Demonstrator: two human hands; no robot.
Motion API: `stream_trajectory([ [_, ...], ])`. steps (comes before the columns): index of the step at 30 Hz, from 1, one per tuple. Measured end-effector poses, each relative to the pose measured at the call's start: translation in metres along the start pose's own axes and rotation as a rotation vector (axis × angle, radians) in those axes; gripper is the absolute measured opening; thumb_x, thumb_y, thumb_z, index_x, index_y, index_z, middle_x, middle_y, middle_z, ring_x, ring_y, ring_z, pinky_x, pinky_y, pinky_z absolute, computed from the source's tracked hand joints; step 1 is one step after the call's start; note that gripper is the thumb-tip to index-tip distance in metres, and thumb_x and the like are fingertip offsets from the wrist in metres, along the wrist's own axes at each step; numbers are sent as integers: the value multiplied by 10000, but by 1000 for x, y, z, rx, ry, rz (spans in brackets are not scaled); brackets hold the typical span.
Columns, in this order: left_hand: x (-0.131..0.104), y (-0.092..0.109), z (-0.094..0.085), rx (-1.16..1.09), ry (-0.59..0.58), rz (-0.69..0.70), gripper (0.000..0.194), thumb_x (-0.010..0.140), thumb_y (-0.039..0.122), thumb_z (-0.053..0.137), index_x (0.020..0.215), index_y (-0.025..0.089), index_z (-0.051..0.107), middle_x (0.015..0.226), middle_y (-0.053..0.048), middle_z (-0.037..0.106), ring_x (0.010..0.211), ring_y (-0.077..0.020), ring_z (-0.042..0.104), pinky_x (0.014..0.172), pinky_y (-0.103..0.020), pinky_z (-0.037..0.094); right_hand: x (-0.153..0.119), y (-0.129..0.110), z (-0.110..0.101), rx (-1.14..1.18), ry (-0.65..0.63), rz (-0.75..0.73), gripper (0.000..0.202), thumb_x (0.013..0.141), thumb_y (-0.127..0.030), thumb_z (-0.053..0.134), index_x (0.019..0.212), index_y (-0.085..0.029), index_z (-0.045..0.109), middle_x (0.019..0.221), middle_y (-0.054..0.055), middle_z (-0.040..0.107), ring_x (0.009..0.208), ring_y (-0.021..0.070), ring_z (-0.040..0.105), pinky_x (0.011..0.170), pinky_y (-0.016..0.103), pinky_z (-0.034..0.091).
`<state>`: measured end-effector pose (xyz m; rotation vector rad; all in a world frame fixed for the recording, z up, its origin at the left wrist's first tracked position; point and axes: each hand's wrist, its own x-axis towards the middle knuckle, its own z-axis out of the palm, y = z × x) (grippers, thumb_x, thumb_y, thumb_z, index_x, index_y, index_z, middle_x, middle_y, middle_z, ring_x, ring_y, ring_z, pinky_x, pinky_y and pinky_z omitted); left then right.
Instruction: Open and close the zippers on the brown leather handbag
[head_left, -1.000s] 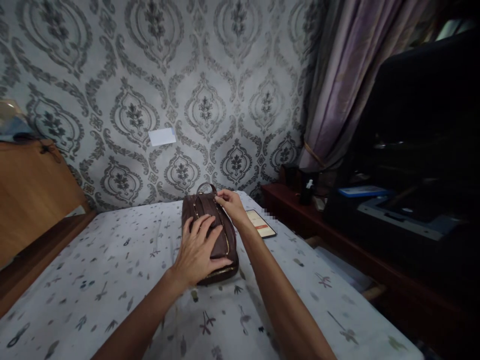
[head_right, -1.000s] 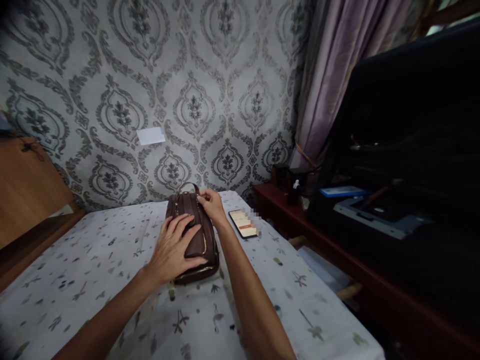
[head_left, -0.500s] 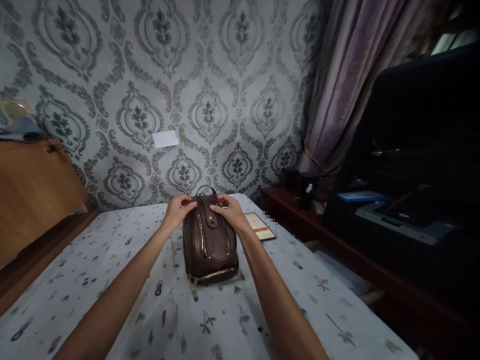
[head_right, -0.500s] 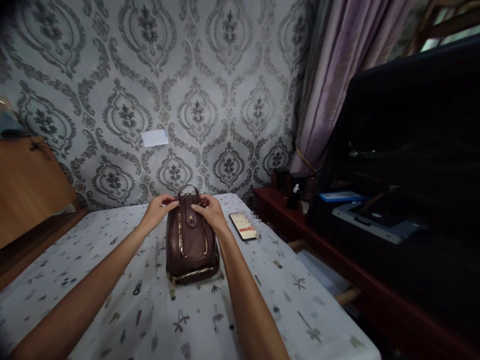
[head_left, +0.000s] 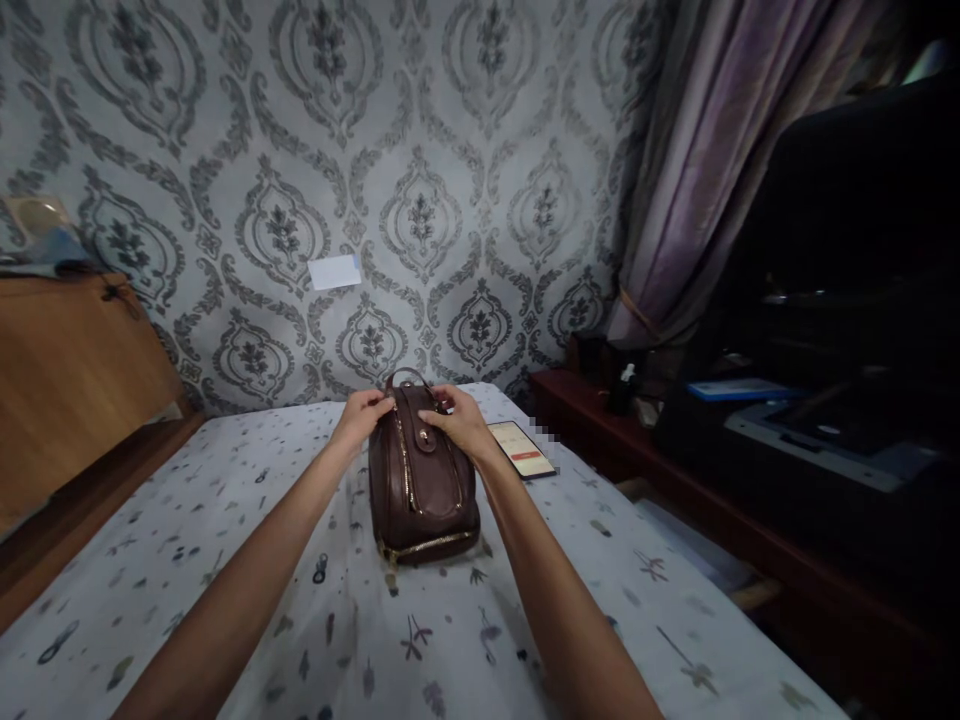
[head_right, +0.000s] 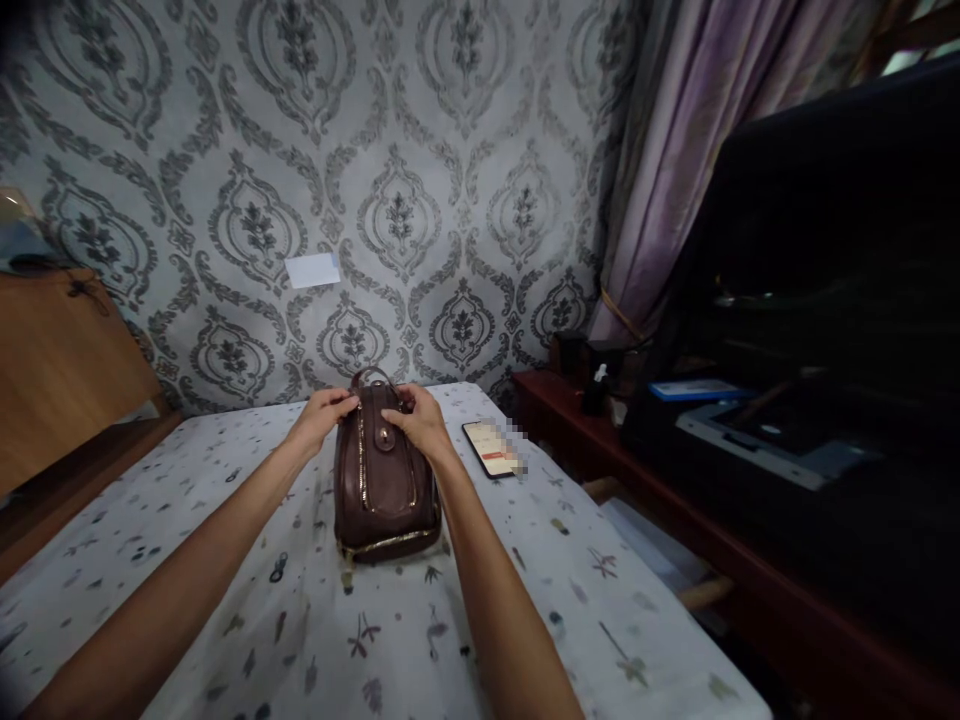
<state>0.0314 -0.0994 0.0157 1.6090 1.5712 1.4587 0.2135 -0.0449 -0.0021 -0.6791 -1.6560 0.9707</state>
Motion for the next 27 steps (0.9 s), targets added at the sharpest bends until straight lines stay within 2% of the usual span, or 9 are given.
stream_trajectory([
  [13, -10, 13, -6, -34, -138, 5, 296, 679, 436, 618, 594, 169, 521, 561, 47, 434, 578, -110, 388, 569, -236, 262, 1, 0, 0, 24, 19, -19, 307, 544, -291, 761, 823, -195, 678, 786, -7, 650, 749, 180, 537, 743, 320, 428],
  [19, -24, 10, 6, -51, 8, 13, 273, 696, 443, 595, 689, 170, 576, 624, 34, 511, 634, -129, 456, 607, -237, 338, 3, 5, -1, 106, 69, -3, 158, 659, -315, 635, 763, -201, 668, 726, 3, 665, 684, 174, 566, 679, 304, 441],
  [22, -29, 6, 12, -34, 78, 47, 244, 702, 418, 600, 716, 174, 580, 652, 28, 529, 665, -137, 479, 632, -241, 360, 2, 6, -1, 131, 89, -4, 137, 656, -318, 639, 725, -203, 663, 699, -2, 660, 662, 170, 565, 649, 290, 435],
  [27, -30, -3, 18, 9, 129, 87, 186, 745, 366, 575, 750, 180, 586, 676, 23, 542, 675, -140, 498, 648, -244, 372, 4, 6, -1, 155, 141, -15, 142, 637, -316, 654, 713, -197, 659, 672, -16, 642, 619, 154, 536, 630, 279, 414],
])
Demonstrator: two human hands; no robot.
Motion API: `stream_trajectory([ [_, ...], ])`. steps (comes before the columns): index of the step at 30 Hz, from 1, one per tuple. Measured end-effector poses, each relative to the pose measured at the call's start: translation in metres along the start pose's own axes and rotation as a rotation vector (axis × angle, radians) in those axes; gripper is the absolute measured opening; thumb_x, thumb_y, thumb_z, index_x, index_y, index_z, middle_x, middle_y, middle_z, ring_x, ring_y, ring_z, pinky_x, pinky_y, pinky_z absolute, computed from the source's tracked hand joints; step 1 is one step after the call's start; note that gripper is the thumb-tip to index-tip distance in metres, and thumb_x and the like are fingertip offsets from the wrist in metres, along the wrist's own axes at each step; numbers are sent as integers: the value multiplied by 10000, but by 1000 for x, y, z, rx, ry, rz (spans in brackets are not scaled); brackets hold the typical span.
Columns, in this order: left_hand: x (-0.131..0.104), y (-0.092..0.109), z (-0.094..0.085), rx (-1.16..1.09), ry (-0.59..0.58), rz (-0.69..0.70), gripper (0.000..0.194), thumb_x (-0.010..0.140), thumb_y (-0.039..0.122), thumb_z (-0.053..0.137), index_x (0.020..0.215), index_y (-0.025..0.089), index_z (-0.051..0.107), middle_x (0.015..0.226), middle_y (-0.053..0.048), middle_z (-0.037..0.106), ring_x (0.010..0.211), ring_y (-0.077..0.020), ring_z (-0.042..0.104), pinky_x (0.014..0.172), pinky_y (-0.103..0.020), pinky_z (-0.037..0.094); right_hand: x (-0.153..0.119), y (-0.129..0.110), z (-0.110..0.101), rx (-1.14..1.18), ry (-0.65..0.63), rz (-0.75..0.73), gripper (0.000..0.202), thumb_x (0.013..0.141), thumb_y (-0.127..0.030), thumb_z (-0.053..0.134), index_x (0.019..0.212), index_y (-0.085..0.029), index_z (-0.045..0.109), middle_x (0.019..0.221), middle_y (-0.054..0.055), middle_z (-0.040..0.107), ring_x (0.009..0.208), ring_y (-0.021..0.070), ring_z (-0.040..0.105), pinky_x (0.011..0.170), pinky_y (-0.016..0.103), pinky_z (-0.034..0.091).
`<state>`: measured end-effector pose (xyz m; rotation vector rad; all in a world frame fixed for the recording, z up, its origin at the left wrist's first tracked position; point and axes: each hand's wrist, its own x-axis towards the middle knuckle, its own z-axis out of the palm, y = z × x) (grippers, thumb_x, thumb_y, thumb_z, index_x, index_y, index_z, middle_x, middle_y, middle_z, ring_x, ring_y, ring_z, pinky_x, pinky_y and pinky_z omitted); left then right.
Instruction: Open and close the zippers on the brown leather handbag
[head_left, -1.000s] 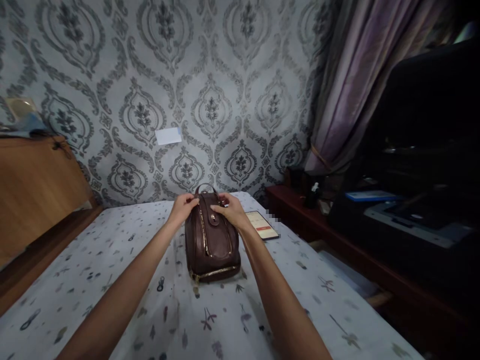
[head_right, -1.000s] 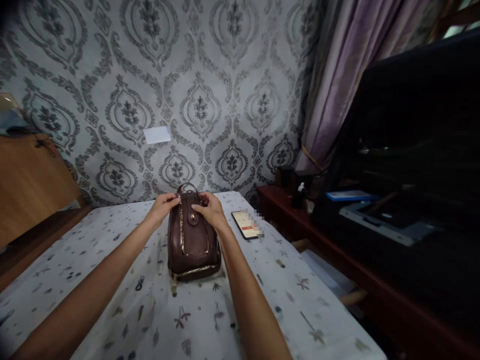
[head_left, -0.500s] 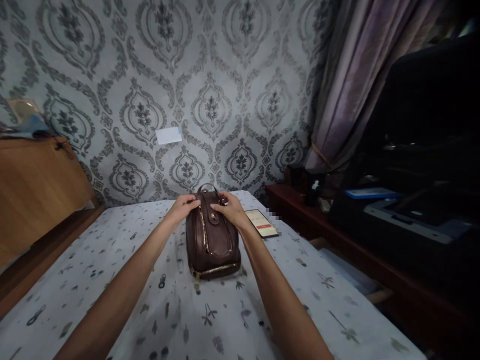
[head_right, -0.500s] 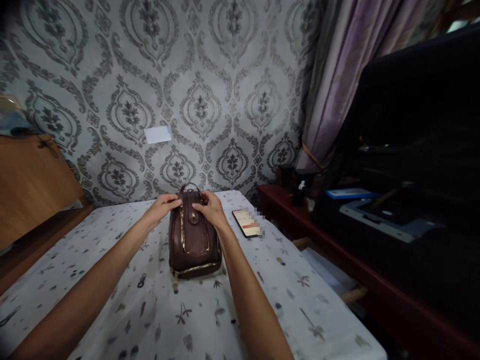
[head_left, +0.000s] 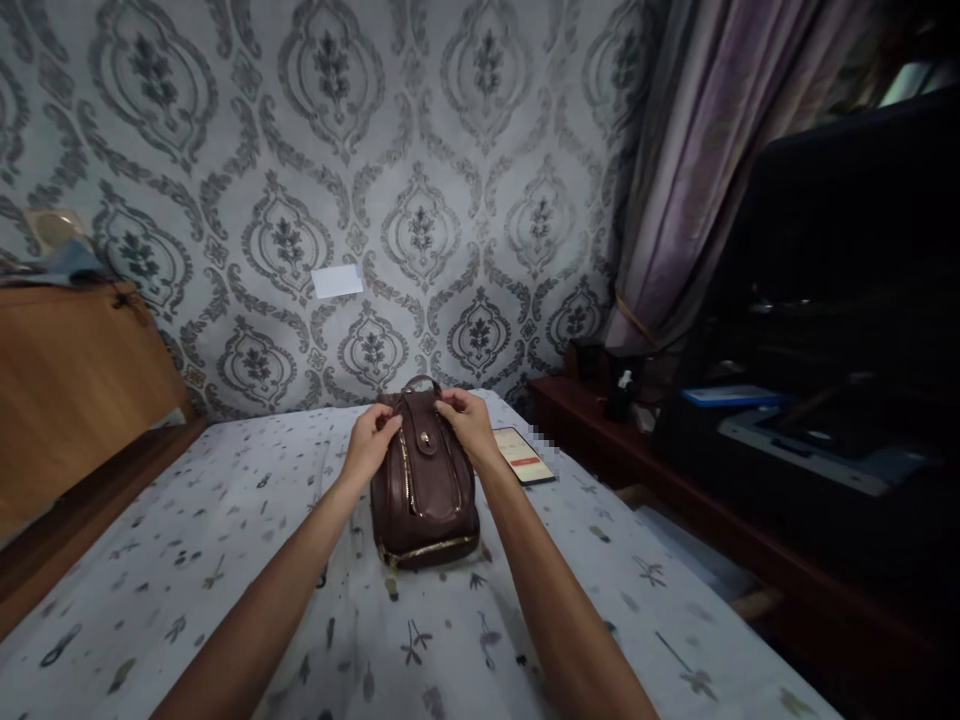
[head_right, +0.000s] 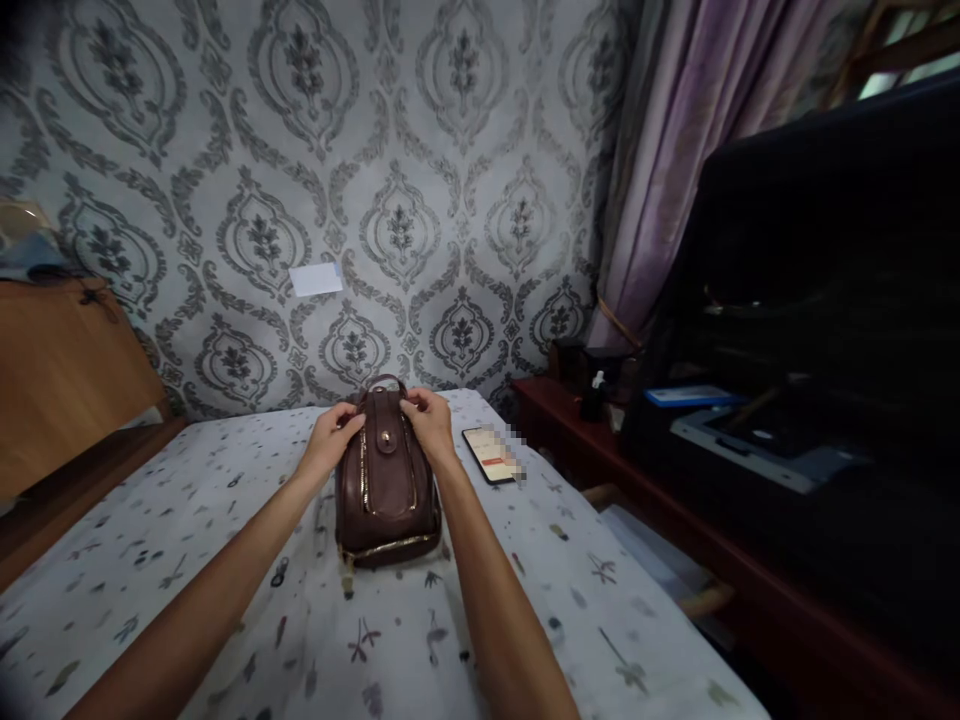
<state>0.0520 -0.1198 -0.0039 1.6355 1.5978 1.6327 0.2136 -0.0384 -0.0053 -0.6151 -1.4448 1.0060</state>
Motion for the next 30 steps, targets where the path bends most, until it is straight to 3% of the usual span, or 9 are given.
stream_trajectory([
  [12, 1, -10, 6, 73, 56, 29, 140, 788, 317, 542, 774, 187, 591, 713, 9, 572, 708, -150, 508, 683, -252, 384, -2, -5, -2, 14, -44, 5, 219, 671, -412, 666, 654, -195, 635, 608, -11, 614, 598, 155, 520, 607, 278, 391],
  [20, 1, -4, 2, 100, 15, 29, 128, 807, 307, 533, 779, 185, 558, 718, 15, 548, 713, -147, 509, 691, -256, 386, -1, -6, -5, 9, -114, 21, 270, 671, -461, 684, 625, -204, 617, 595, -15, 598, 599, 153, 519, 623, 286, 401],
  [23, -4, 2, 0, 85, 39, 48, 128, 815, 279, 554, 904, 188, 546, 803, -2, 580, 769, -157, 550, 739, -276, 427, -2, -8, -5, 10, -129, 30, 271, 672, -460, 684, 623, -204, 611, 593, -19, 590, 592, 145, 510, 618, 280, 395],
  [27, -23, 21, 0, 263, 186, 219, 249, 852, 284, 565, 1077, 196, 503, 1045, -70, 576, 992, -208, 544, 867, -348, 436, -3, -10, -6, 13, -143, 38, 269, 664, -456, 696, 622, -203, 615, 595, -20, 586, 593, 144, 509, 617, 280, 392],
  [30, -38, 41, 3, 503, 109, 415, 164, 878, 311, 575, 1002, 207, 550, 1021, -64, 584, 1026, -238, 512, 909, -385, 406, -3, -11, -7, 19, -147, 44, 272, 666, -460, 699, 634, -201, 621, 601, -21, 588, 590, 143, 509, 616, 280, 392],
])
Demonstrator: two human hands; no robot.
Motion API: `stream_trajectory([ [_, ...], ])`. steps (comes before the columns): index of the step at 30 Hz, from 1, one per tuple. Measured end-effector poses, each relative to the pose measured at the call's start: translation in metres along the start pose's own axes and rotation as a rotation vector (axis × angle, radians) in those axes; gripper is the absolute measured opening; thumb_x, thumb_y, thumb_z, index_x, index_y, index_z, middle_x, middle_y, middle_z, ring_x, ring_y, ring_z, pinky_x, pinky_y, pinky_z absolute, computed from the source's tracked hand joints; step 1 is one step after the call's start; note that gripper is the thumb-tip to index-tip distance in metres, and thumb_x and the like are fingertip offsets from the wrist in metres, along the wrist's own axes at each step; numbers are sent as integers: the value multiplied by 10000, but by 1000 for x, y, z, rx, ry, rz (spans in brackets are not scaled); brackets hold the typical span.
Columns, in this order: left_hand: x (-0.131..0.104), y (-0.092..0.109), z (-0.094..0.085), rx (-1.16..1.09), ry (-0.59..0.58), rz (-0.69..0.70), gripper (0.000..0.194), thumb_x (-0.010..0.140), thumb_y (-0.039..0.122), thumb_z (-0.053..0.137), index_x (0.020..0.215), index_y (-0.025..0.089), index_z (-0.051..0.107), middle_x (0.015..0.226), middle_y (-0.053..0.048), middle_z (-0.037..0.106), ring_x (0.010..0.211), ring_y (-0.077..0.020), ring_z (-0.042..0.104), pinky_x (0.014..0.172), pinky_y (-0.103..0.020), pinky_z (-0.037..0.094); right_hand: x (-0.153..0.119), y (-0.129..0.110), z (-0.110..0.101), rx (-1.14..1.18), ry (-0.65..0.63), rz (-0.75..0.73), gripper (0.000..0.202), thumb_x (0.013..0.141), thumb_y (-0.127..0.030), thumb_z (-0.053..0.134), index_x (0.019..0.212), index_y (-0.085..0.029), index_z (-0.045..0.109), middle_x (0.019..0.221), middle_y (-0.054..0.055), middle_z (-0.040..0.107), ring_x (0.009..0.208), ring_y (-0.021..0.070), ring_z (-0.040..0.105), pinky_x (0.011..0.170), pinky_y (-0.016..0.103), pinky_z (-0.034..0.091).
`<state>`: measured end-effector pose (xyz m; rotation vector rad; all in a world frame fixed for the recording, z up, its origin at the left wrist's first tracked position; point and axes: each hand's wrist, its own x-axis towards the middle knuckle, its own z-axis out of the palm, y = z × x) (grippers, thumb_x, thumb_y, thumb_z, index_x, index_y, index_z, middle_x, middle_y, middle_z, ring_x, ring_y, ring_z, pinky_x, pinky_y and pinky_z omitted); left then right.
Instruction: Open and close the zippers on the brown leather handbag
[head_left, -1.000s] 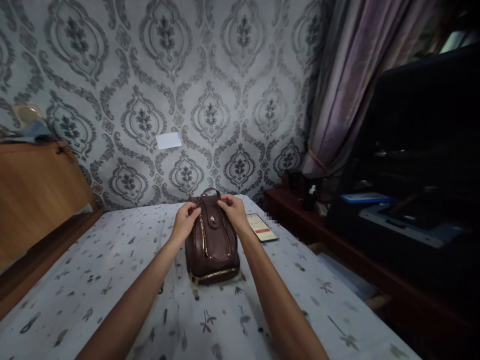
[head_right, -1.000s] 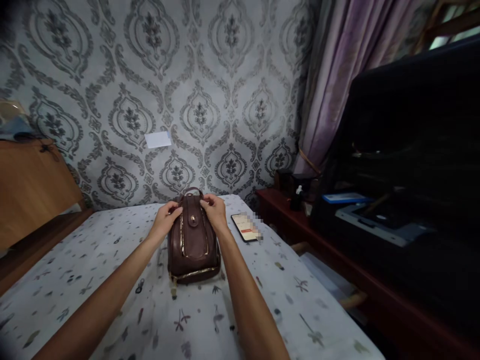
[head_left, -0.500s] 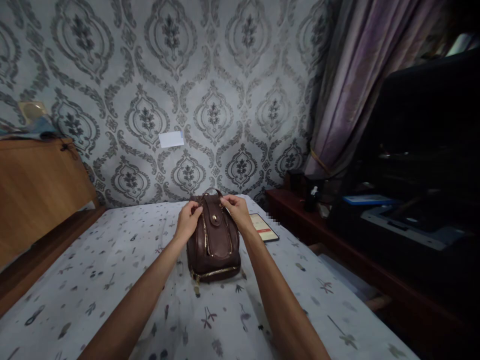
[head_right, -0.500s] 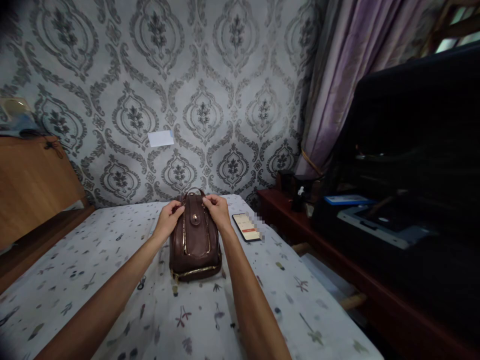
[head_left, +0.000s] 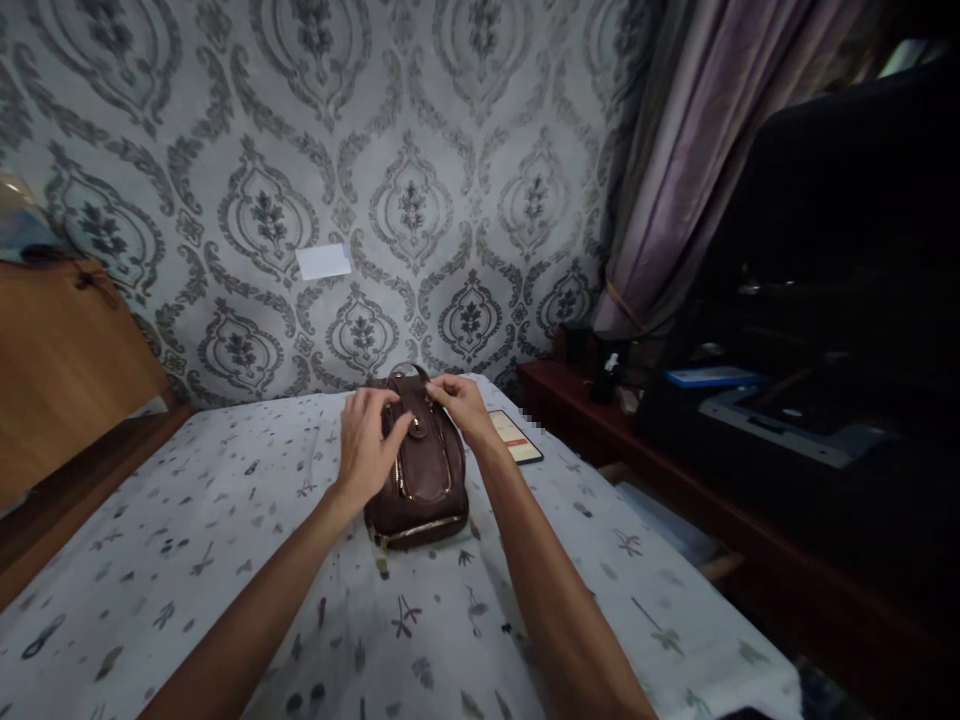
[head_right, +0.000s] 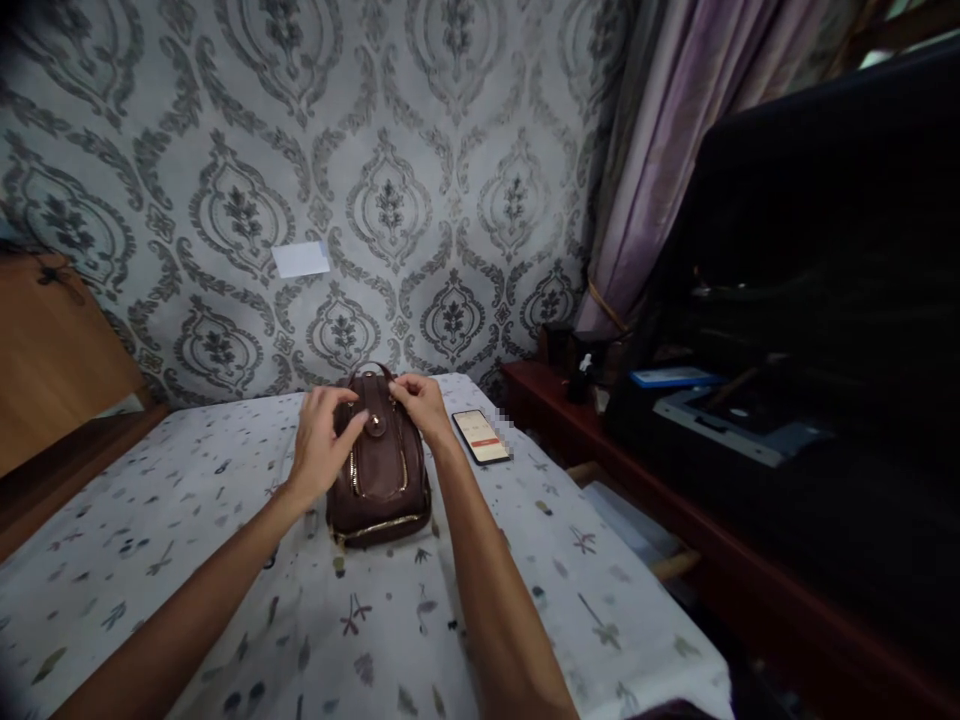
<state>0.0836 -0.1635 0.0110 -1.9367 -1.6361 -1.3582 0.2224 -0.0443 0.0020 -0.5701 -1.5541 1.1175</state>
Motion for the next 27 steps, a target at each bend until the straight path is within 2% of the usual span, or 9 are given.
stream_trajectory([
  [3, -1, 15, -4, 189, -190, 151, 188, 860, 365, 624, 955, 212, 570, 960, -51, 596, 969, -254, 514, 842, -384, 404, 0, 0, 0, 7, 2, 4, 277, 662, -463, 699, 634, -200, 618, 600, -23, 582, 589, 141, 508, 617, 280, 394],
  [6, 0, 20, -2, 351, -259, 232, 172, 886, 355, 592, 960, 203, 563, 965, -71, 590, 941, -256, 518, 789, -381, 405, -1, -1, 1, 12, 7, 6, 283, 660, -471, 699, 633, -202, 614, 604, -24, 582, 598, 142, 509, 626, 281, 400],
  [8, 0, 20, 1, 438, -253, 293, 119, 929, 313, 518, 918, 202, 560, 936, -77, 587, 917, -245, 523, 784, -377, 402, -1, -1, 1, 14, 10, 6, 287, 660, -477, 700, 636, -204, 615, 605, -24, 581, 600, 142, 507, 626, 280, 400],
  [11, 0, 17, 5, 513, -211, 337, 190, 969, 250, 410, 853, 196, 550, 857, -76, 587, 851, -229, 532, 770, -371, 398, 0, -1, 1, 18, 12, 3, 298, 656, -487, 707, 637, -204, 616, 596, -27, 575, 594, 139, 501, 621, 277, 397],
  [19, -4, 11, 12, 355, -66, 198, 216, 979, 237, 380, 800, 201, 496, 812, -56, 588, 793, -201, 541, 717, -324, 397, 0, 2, 1, 24, -4, 1, 295, 671, -484, 699, 642, -203, 614, 589, -28, 577, 594, 139, 517, 618, 272, 412],
  [24, -3, 10, 11, 297, -96, 178, 199, 975, 225, 385, 805, 197, 485, 830, -64, 591, 805, -209, 539, 724, -325, 400, -1, 5, 3, 27, 10, 9, 284, 684, -476, 678, 656, -200, 616, 619, -23, 590, 616, 142, 533, 633, 273, 429],
  [27, -2, 9, 11, 276, -106, 178, 200, 975, 229, 380, 809, 200, 487, 826, -61, 588, 805, -208, 536, 724, -324, 398, -4, 4, 2, 18, 25, 9, 286, 689, -483, 680, 735, -201, 660, 724, 0, 653, 723, 169, 588, 705, 294, 467],
])
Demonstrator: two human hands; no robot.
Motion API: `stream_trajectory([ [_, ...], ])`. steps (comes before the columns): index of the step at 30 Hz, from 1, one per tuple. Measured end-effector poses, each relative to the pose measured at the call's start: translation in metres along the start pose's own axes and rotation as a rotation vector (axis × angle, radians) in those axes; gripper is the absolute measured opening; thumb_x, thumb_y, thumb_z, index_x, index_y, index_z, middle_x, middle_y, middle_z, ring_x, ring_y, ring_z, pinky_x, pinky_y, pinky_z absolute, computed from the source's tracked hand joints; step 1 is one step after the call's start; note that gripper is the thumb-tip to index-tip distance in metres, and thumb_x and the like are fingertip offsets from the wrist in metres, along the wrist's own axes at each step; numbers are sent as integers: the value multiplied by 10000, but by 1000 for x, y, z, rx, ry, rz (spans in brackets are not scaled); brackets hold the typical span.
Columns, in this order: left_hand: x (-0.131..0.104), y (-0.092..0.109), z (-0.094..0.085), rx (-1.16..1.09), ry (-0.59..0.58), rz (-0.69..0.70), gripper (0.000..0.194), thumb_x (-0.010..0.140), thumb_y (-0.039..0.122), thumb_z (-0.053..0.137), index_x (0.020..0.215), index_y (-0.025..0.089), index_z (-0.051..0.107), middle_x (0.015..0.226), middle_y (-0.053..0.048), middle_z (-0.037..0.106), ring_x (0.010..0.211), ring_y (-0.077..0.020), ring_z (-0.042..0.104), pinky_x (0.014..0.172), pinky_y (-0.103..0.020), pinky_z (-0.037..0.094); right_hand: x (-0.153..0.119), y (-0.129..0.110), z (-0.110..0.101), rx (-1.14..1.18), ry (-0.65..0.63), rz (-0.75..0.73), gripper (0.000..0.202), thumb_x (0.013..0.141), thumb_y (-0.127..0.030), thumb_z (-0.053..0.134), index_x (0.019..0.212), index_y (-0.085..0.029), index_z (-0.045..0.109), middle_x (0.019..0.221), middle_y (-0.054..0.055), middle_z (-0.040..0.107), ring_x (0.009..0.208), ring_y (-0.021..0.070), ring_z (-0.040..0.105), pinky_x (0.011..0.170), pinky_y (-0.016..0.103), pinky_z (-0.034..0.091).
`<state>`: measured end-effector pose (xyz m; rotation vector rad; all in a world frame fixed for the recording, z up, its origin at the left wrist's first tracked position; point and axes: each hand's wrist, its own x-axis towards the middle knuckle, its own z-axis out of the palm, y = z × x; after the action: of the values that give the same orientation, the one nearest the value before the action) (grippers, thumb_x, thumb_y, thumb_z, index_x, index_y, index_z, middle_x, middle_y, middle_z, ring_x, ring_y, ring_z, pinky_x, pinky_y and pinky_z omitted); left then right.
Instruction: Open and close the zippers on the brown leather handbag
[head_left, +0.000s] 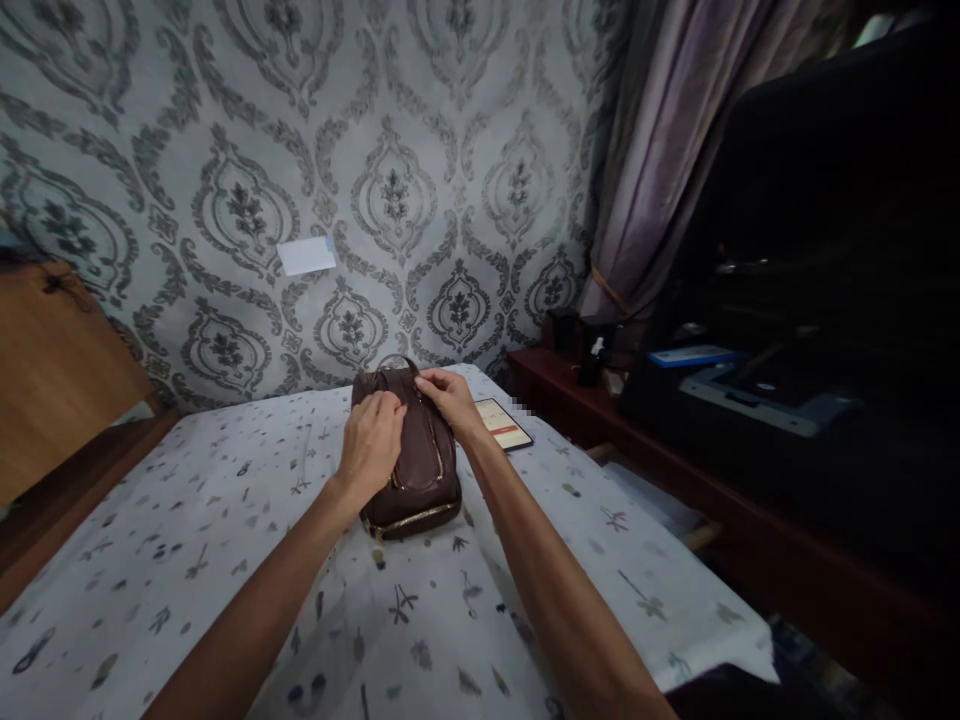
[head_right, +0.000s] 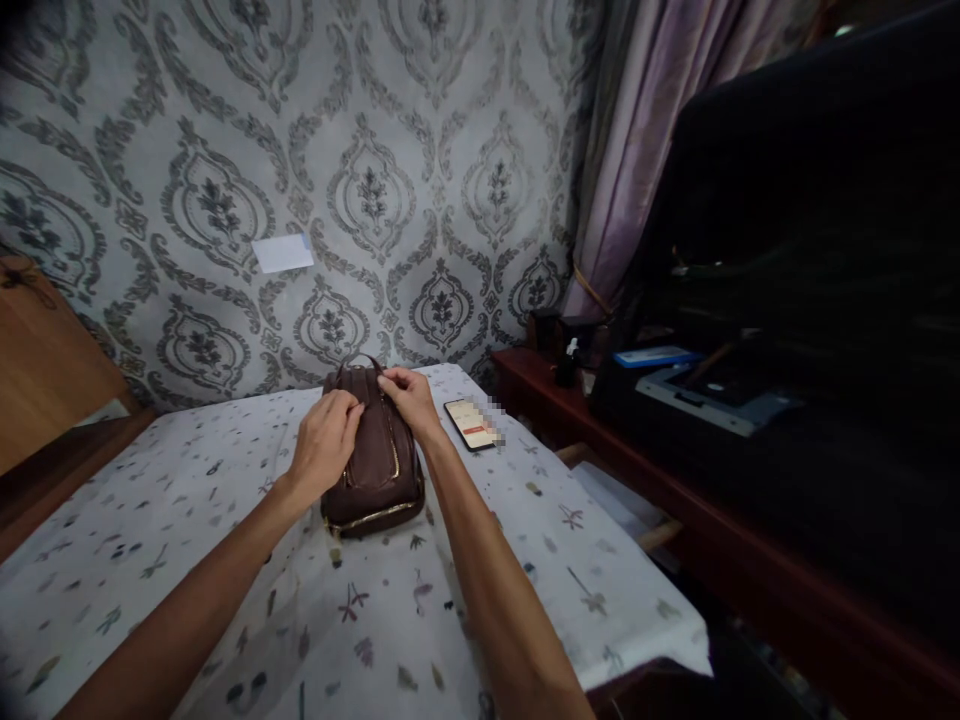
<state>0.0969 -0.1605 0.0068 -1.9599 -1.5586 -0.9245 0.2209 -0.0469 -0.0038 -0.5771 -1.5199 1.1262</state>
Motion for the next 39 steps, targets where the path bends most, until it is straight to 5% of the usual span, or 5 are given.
stream_trajectory([
  [6, 0, -2, 0, -34, 21, -5, 201, 975, 244, 382, 816, 200, 496, 821, -55, 583, 815, -205, 538, 734, -317, 397, -43, -6, -14, -63, -22, 38, 471, 705, -470, 740, 1110, -234, 687, 1212, 78, 654, 1140, 254, 577, 970, 400, 451],
  [12, 1, -1, -1, -112, 6, -41, 196, 964, 229, 402, 793, 199, 493, 821, -60, 572, 824, -214, 541, 740, -319, 399, -101, 2, -24, -115, -160, 26, 941, 633, -480, 829, 1453, -315, 398, 1488, 75, 426, 1353, 284, 408, 1097, 452, 368],
  [29, 0, -2, -20, -192, -150, 44, 139, 934, 312, 486, 933, 189, 552, 916, -63, 580, 912, -227, 540, 810, -340, 421, -113, 22, -16, -195, -63, -105, 936, 716, -519, 774, 1500, -300, 311, 1540, 95, 351, 1396, 304, 352, 1125, 481, 330],
  [34, -24, -5, -29, -136, -261, 154, 582, 811, 426, 670, 1298, 202, 444, 1259, -118, 525, 1164, -305, 481, 967, -440, 417, -114, 24, -18, -251, -43, -114, 954, 725, -546, 755, 1512, -285, 282, 1558, 110, 322, 1413, 316, 324, 1122, 514, 329],
  [39, -35, -7, -22, -115, -211, 173, 637, 825, 379, 664, 1372, 204, 387, 1293, -129, 514, 1217, -307, 461, 1037, -473, 393, -118, 26, -17, -343, -32, -176, 872, 809, -536, 678, 1521, -276, 248, 1546, 123, 341, 1397, 297, 362, 1112, 501, 358],
])
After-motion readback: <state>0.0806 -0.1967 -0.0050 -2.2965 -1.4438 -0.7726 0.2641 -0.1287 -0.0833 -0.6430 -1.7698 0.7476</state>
